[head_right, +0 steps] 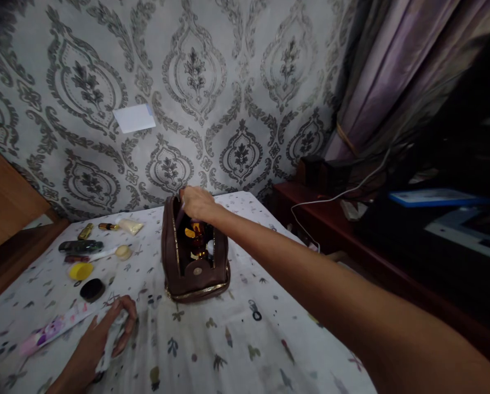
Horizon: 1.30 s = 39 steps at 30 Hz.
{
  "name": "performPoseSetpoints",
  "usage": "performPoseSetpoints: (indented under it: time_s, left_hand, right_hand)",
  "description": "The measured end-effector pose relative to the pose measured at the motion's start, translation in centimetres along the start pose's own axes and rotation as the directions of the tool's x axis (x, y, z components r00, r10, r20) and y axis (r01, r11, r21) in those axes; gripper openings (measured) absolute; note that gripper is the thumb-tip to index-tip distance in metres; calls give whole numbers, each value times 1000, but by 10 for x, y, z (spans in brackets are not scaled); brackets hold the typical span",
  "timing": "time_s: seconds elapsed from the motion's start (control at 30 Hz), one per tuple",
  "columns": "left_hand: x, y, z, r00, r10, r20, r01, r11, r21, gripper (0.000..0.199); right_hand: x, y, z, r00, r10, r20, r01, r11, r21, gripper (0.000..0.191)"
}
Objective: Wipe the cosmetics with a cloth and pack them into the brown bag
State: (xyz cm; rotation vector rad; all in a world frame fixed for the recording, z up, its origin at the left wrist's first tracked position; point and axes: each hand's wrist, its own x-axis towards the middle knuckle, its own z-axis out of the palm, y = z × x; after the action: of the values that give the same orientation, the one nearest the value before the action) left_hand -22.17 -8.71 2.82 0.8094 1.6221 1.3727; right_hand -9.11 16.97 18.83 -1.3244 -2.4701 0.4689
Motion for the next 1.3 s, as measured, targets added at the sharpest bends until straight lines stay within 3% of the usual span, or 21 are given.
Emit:
performPoseSetpoints:
  time_s: [0.13, 0.23, 0.4, 0.53, 0.63, 0.8, 1.0, 1.17, 1.3]
  left_hand:
    - [-3, 9, 6, 999, 30, -17, -31, 999, -23, 54]
    - [-3, 14, 8, 1000, 26, -7, -26, 998, -59, 56]
    - [-3, 12, 6, 998, 60, -17, -61, 996, -71, 55]
    - [-1, 10, 2, 997, 74, -23, -76, 991, -106, 56]
    - [-1, 12, -2, 993, 82, -86, -92, 989, -112, 56]
    - [-1, 17, -7, 977, 80, -197, -111, 982, -151, 54]
    - [-7, 32, -16, 933, 70, -353, -146, 970, -193, 51]
    - [-3, 36, -30, 925, 125, -358, -145, 989, -29, 46]
    - [12, 45, -58, 908, 275, -316, -194, 945, 263, 39]
  right_hand:
    - [-21, -3, -3, 979, -163, -123, 155, 985, -71, 16]
    - [-48, -5, 7, 915, -341, -216, 341, 939, -42, 15]
    - [-103, -13, 51, 792, -575, -205, 602, 791, 107, 23]
    - [-136, -24, 98, 747, -634, -203, 665, 703, 251, 30]
    - [-147, -33, 130, 787, -591, -174, 604, 683, 410, 35]
    - [-148, -54, 168, 897, -441, -20, 344, 669, 659, 34]
    - [-146, -84, 198, 936, -345, 75, 103, 471, 876, 24]
    - [-145, -85, 210, 950, -307, 58, 69, 386, 920, 27]
    - [-150, -77, 209, 941, -333, 65, 84, 414, 906, 23]
